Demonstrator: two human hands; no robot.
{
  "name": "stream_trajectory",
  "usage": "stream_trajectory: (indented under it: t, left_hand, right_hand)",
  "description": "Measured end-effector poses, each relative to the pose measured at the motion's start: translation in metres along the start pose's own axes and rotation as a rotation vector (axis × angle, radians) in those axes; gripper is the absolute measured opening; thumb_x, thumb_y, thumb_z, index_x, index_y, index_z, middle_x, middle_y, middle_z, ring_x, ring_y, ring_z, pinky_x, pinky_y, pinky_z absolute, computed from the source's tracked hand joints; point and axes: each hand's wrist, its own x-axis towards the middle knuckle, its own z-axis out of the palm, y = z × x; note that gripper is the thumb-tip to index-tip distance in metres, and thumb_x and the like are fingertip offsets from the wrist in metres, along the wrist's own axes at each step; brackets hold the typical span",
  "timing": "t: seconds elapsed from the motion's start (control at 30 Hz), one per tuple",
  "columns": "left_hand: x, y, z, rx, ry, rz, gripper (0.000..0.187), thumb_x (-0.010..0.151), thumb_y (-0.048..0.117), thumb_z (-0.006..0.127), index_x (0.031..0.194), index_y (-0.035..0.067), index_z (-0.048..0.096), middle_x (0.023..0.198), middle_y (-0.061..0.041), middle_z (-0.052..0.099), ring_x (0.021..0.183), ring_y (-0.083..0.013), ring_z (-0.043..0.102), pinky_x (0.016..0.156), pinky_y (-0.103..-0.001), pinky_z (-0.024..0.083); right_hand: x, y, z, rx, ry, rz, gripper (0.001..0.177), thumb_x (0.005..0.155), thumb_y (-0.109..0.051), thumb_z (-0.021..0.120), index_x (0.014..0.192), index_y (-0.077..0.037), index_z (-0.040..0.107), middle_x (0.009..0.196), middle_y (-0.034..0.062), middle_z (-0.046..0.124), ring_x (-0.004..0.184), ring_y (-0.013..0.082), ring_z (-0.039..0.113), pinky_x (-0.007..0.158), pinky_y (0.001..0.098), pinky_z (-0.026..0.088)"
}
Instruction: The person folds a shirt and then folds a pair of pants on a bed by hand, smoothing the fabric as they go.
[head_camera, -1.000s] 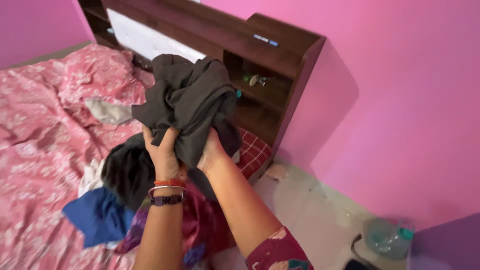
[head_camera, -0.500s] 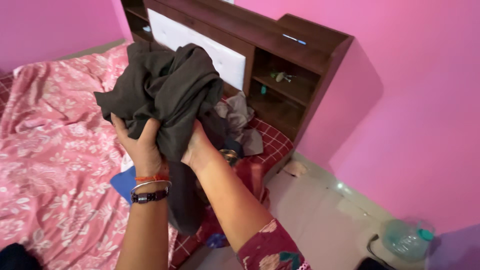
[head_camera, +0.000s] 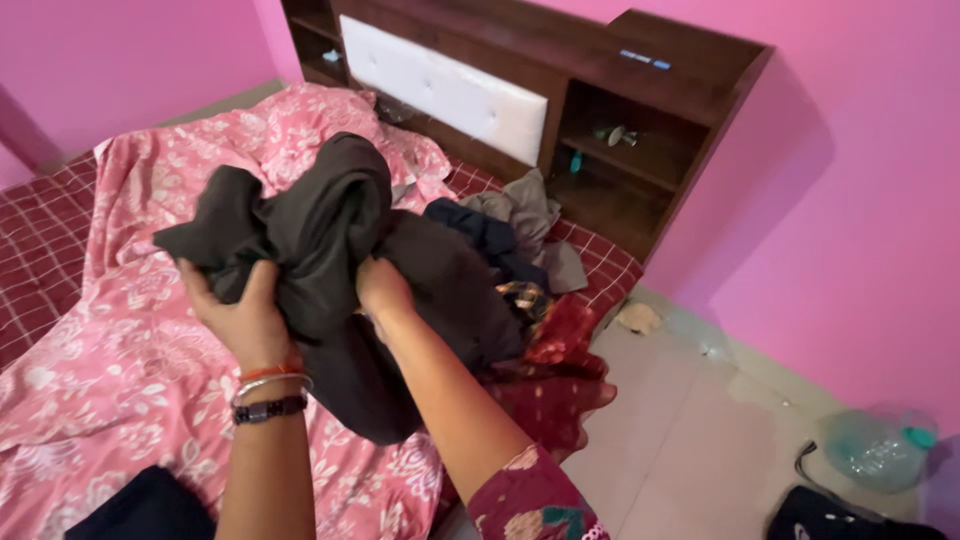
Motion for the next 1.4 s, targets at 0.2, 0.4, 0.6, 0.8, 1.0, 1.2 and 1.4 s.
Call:
stream_trajectory:
  t: [0.2, 0.4, 0.6, 0.8, 1.0, 1.2, 1.4]
  left_hand:
    - [0.040, -0.019, -0.051, 0.165, 0.170, -0.167, 0.093, 0.088, 0.010, 0.080, 0.157, -0.002, 0.019, 0.148, -0.008, 0.047, 0.130, -0.0179, 0.053, 0.110, -0.032, 0.045]
    - [0.016, -0.038, -0.025, 0.100, -0.017, -0.137, 0.045, 0.094, 0.012, 0.066, 0.133, -0.007, 0.054, 0.124, -0.009, 0.063, 0.109, -0.0160, 0.058, 0.094, -0.029, 0.047]
    - [0.023, -0.041, 0.005, 0.009, 0.002, -0.352, 0.037, 0.093, 0.019, 0.067, 0.119, -0.006, 0.063, 0.113, -0.005, 0.067, 0.100, -0.0126, 0.061, 0.087, -0.026, 0.050]
    - [0.045, -0.072, 0.026, 0.357, 0.031, -0.317, 0.096, 0.098, 0.026, 0.071, 0.161, -0.003, 0.006, 0.160, -0.024, 0.025, 0.146, -0.0337, 0.025, 0.117, -0.041, 0.028]
    - [0.028, -0.048, 0.057, 0.575, -0.100, -0.019, 0.093, 0.089, 0.030, 0.071, 0.163, 0.002, 0.024, 0.171, -0.026, 0.014, 0.158, -0.0394, 0.007, 0.124, -0.047, 0.013]
    - [0.047, -0.058, 0.065, 0.162, 0.100, -0.045, 0.063, 0.096, 0.030, 0.068, 0.144, -0.006, 0.050, 0.140, -0.016, 0.061, 0.124, -0.0277, 0.059, 0.107, -0.038, 0.046]
    - [0.039, -0.043, 0.046, -0.248, 0.304, -0.365, 0.055, 0.102, 0.041, 0.056, 0.139, 0.000, 0.057, 0.129, -0.008, 0.068, 0.115, -0.0201, 0.065, 0.098, -0.035, 0.051]
  right_hand:
    - [0.043, 0.028, 0.011, -1.226, 0.272, -0.473, 0.066, 0.107, -0.041, 0.028, 0.160, -0.007, 0.046, 0.098, 0.0285, 0.072, 0.090, 0.0471, 0.071, 0.083, 0.0566, 0.055]
    - [0.001, -0.029, 0.056, -0.589, 0.439, -0.827, 0.051, 0.103, -0.044, 0.053, 0.102, 0.002, 0.073, 0.104, 0.0243, 0.074, 0.102, 0.0440, 0.068, 0.095, 0.0468, 0.050]
    - [0.006, -0.045, 0.055, -0.821, 0.290, -0.962, 0.032, 0.101, -0.029, 0.058, 0.102, -0.001, 0.072, 0.102, 0.0195, 0.074, 0.100, 0.0399, 0.069, 0.091, 0.0480, 0.053]
    - [0.010, -0.073, 0.041, -0.864, 0.123, -1.046, 0.026, 0.087, -0.015, 0.062, 0.108, -0.003, 0.071, 0.105, 0.0248, 0.071, 0.101, 0.0469, 0.065, 0.084, 0.0515, 0.051]
    - [0.012, -0.092, 0.031, -0.785, 0.106, -0.802, 0.055, 0.084, -0.021, 0.069, 0.138, -0.010, 0.062, 0.148, 0.0254, 0.048, 0.124, 0.0463, 0.048, 0.106, 0.0516, 0.042]
    - [0.025, -0.082, 0.014, -0.922, -0.179, -1.133, 0.056, 0.076, -0.012, 0.073, 0.131, -0.015, 0.064, 0.173, 0.0276, 0.027, 0.151, 0.0446, 0.035, 0.123, 0.0441, 0.038]
    - [0.037, -0.077, 0.020, -0.430, -0.411, -0.762, 0.054, 0.092, -0.024, 0.071, 0.145, -0.012, 0.067, 0.148, 0.0168, 0.063, 0.148, 0.0311, 0.055, 0.126, 0.0399, 0.041]
